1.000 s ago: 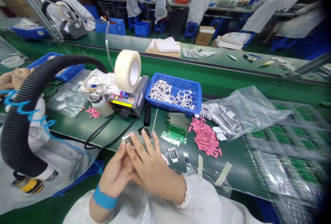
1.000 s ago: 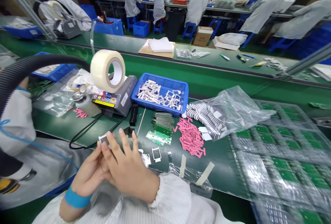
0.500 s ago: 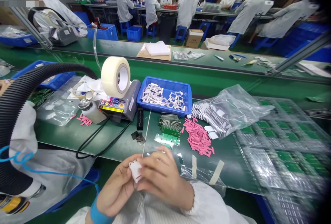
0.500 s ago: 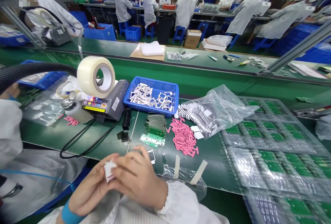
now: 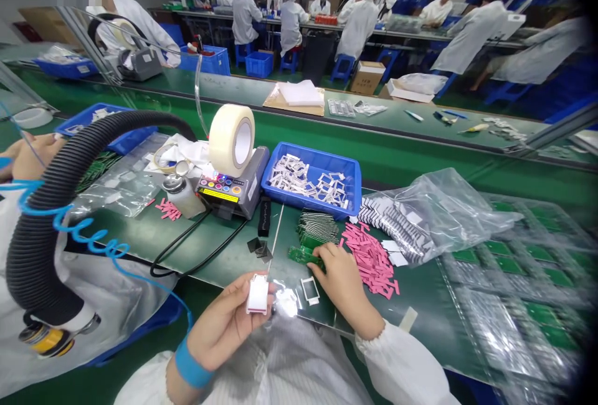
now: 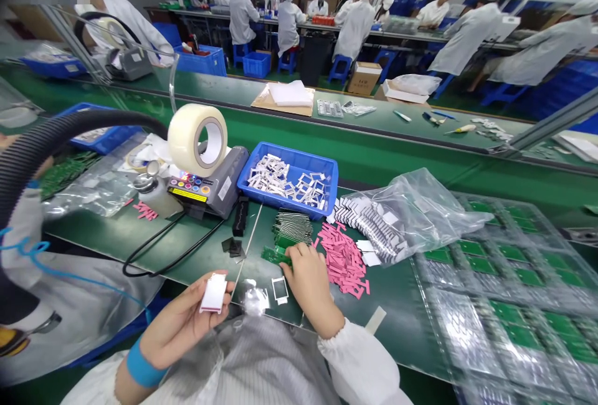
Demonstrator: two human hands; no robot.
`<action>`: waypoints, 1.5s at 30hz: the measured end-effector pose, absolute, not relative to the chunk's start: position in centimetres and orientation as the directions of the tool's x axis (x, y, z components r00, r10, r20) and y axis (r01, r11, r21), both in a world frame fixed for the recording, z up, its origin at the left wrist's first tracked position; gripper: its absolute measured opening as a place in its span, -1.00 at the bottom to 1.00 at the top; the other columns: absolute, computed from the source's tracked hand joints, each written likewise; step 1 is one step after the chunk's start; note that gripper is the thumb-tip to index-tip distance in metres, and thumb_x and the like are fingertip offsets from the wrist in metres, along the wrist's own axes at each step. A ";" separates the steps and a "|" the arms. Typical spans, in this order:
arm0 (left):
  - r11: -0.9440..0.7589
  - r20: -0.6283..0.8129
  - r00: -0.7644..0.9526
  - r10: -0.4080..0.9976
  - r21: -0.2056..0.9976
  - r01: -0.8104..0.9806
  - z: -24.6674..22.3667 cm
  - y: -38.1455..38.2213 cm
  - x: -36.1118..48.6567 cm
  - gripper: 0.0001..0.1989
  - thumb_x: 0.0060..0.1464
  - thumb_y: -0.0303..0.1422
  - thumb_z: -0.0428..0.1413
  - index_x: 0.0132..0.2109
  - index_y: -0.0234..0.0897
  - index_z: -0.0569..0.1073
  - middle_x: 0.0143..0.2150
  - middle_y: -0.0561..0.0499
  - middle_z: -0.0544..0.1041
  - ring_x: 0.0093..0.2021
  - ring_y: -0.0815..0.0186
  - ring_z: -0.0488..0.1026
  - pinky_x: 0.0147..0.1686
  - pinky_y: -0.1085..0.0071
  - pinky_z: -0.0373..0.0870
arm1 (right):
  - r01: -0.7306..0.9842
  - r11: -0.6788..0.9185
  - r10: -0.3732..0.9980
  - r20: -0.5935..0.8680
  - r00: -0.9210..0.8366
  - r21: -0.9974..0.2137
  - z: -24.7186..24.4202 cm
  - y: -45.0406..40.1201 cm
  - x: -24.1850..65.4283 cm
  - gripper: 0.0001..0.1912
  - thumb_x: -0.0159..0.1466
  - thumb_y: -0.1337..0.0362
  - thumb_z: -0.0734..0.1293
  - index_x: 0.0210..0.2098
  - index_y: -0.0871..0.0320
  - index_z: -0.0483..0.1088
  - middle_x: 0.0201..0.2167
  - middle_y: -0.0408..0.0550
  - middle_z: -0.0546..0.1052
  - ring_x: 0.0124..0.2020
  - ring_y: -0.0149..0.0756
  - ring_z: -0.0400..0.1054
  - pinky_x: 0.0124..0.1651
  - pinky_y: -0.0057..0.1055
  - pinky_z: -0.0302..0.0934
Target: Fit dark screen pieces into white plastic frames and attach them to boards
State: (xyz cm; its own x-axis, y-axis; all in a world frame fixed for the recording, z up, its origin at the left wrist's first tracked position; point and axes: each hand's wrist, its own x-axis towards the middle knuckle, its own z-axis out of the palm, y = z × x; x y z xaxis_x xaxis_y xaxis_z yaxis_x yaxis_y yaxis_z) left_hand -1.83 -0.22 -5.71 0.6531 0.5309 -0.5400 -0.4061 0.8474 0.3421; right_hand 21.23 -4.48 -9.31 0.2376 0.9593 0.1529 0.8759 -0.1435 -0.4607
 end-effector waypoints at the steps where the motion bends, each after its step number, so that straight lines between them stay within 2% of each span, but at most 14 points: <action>1: 0.848 -0.536 0.657 0.529 0.343 -0.403 -5.5 -0.2 -1.8 -0.80 0.00 -0.42 0.21 -0.16 -0.33 0.52 -0.25 -0.14 0.60 -0.30 0.29 0.55 -0.19 0.32 0.48 | 0.859 -0.119 0.961 0.158 0.225 -0.499 -8.8 -4.5 21.1 -0.85 0.25 0.27 0.25 -0.42 0.17 0.39 -0.41 -0.01 0.46 -0.35 -0.18 0.31 -0.30 -0.25 0.15; 4: 0.855 -0.519 0.683 0.515 0.370 -0.364 -5.0 -0.3 -1.6 -0.79 0.02 -0.37 0.20 -0.16 -0.33 0.52 -0.26 -0.14 0.60 -0.28 0.23 0.55 -0.15 0.18 0.47 | 0.760 -0.012 0.967 0.186 0.175 -0.650 -6.2 -4.8 20.6 -0.78 0.29 0.22 0.21 -0.41 0.14 0.40 -0.44 -0.06 0.48 -0.37 -0.26 0.36 -0.32 -0.31 0.25; 8: 0.871 -0.497 0.734 0.462 0.408 -0.273 -4.6 -0.6 -1.4 -0.76 -0.01 -0.33 0.22 -0.16 -0.33 0.53 -0.30 -0.15 0.60 -0.40 0.30 0.54 -0.20 0.23 0.48 | 0.355 0.197 0.964 0.247 0.102 -0.914 -1.9 -4.9 19.3 -0.84 0.23 0.20 0.31 -0.38 0.10 0.50 -0.48 -0.08 0.47 -0.47 -0.35 0.34 -0.45 -0.40 0.25; 10: 0.869 -0.488 0.745 0.455 0.428 -0.250 -4.4 -0.7 -1.3 -0.75 -0.01 -0.31 0.22 -0.18 -0.35 0.54 -0.35 -0.13 0.59 -0.44 0.32 0.52 -0.22 0.25 0.49 | 0.187 0.182 0.956 0.218 0.195 -0.965 -0.7 -4.7 18.7 -0.89 0.17 0.21 0.36 -0.34 0.07 0.52 -0.49 -0.10 0.45 -0.54 -0.40 0.29 -0.54 -0.45 0.18; 12: 0.857 -0.488 0.734 0.472 0.449 -0.252 -4.2 -0.8 -1.2 -0.77 -0.02 -0.32 0.22 -0.20 -0.36 0.55 -0.39 -0.10 0.58 -0.44 0.33 0.50 -0.25 0.28 0.50 | 0.035 0.106 0.950 0.112 0.292 -0.994 -0.2 -4.2 18.0 -0.85 0.11 0.21 0.41 -0.30 0.06 0.50 -0.52 -0.15 0.42 -0.60 -0.46 0.21 -0.62 -0.51 0.09; 14: 0.850 -0.486 0.727 0.485 0.459 -0.259 -4.1 -0.9 -1.1 -0.77 -0.03 -0.32 0.23 -0.21 -0.37 0.56 -0.40 -0.08 0.56 -0.45 0.33 0.50 -0.29 0.32 0.50 | -0.068 0.020 0.969 0.002 0.248 -0.997 -0.2 -3.8 17.3 -0.83 0.05 0.22 0.44 -0.33 0.08 0.48 -0.58 -0.20 0.35 -0.65 -0.50 0.13 -0.66 -0.54 0.00; 18: 0.856 -0.469 0.752 0.463 0.458 -0.241 -3.8 -0.9 -1.3 -0.71 -0.06 -0.25 0.25 -0.22 -0.39 0.56 -0.37 -0.10 0.57 -0.41 0.29 0.53 -0.34 0.38 0.50 | 0.026 -0.051 0.993 -0.048 0.110 -0.998 -0.8 -3.0 15.9 -0.91 0.04 0.25 0.41 -0.48 0.14 0.46 -0.63 -0.21 0.29 -0.61 -0.48 0.11 -0.58 -0.51 0.05; 23: 0.852 -0.466 0.749 0.472 0.458 -0.252 -3.7 -1.0 -1.7 -0.70 -0.11 -0.24 0.28 -0.25 -0.38 0.58 -0.38 -0.09 0.58 -0.44 0.30 0.55 -0.45 0.48 0.47 | 0.105 -0.020 0.997 -0.012 0.075 -0.994 -1.1 -2.7 15.1 -0.91 0.08 0.24 0.38 -0.46 0.14 0.47 -0.58 -0.17 0.38 -0.54 -0.42 0.21 -0.49 -0.46 0.14; 27: 0.847 -0.465 0.737 0.491 0.454 -0.277 -3.9 -1.0 -1.8 -0.76 -0.12 -0.25 0.29 -0.33 -0.35 0.58 -0.36 -0.10 0.61 -0.44 0.32 0.54 -0.44 0.49 0.46 | 0.186 0.012 1.000 0.016 0.022 -0.983 -1.3 -2.4 14.9 -0.93 0.12 0.27 0.37 -0.43 0.14 0.47 -0.54 -0.17 0.46 -0.54 -0.42 0.26 -0.48 -0.48 0.13; 31: 0.857 -0.445 0.759 0.474 0.432 -0.282 -4.5 -1.0 -1.8 -0.75 -0.13 -0.25 0.30 -0.32 -0.34 0.58 -0.36 -0.09 0.61 -0.42 0.34 0.54 -0.42 0.52 0.45 | 0.310 0.166 0.986 0.157 -0.053 -0.936 -1.7 -2.0 15.4 -0.96 0.15 0.32 0.38 -0.42 0.15 0.48 -0.50 -0.16 0.51 -0.49 -0.44 0.34 -0.43 -0.52 0.16; 36: 0.884 -0.463 0.772 0.435 0.380 -0.270 -5.5 -1.0 -1.7 -0.73 -0.17 -0.24 0.32 -0.35 -0.35 0.55 -0.35 -0.11 0.63 -0.39 0.30 0.57 -0.43 0.53 0.46 | 0.364 0.353 0.935 0.308 -0.177 -0.862 -2.5 -1.6 16.1 -0.89 0.22 0.26 0.35 -0.39 0.17 0.47 -0.50 -0.15 0.51 -0.49 -0.45 0.36 -0.42 -0.54 0.19; 40: 0.901 -0.439 0.810 0.389 0.363 -0.236 -5.8 -1.1 -1.8 -0.69 -0.15 -0.23 0.30 -0.24 -0.28 0.53 -0.30 -0.11 0.63 -0.36 0.25 0.58 -0.44 0.48 0.50 | 0.430 0.472 0.881 0.391 -0.267 -0.770 -2.8 -1.4 16.0 -0.86 0.30 0.27 0.26 -0.31 0.16 0.44 -0.41 -0.11 0.52 -0.37 -0.42 0.39 -0.30 -0.51 0.24; 42: 0.893 -0.410 0.814 0.411 0.361 -0.269 -5.7 -1.1 -1.6 -0.71 -0.12 -0.28 0.30 -0.21 -0.27 0.53 -0.30 -0.06 0.62 -0.36 0.28 0.57 -0.39 0.45 0.51 | 0.501 0.463 0.886 0.400 -0.235 -0.731 -2.6 -1.7 15.9 -0.85 0.32 0.26 0.23 -0.26 0.16 0.41 -0.31 -0.06 0.51 -0.27 -0.36 0.38 -0.22 -0.46 0.25; 45: 0.841 -0.395 0.760 0.517 0.398 -0.366 -5.7 -0.9 -0.8 -0.76 -0.07 -0.37 0.27 -0.19 -0.32 0.53 -0.25 -0.06 0.59 -0.23 0.30 0.54 -0.16 0.41 0.46 | 0.633 0.265 0.942 0.336 -0.008 -0.728 -2.2 -2.7 15.6 -0.82 0.28 0.19 0.27 -0.21 0.17 0.34 -0.28 -0.02 0.45 -0.27 -0.29 0.34 -0.26 -0.37 0.24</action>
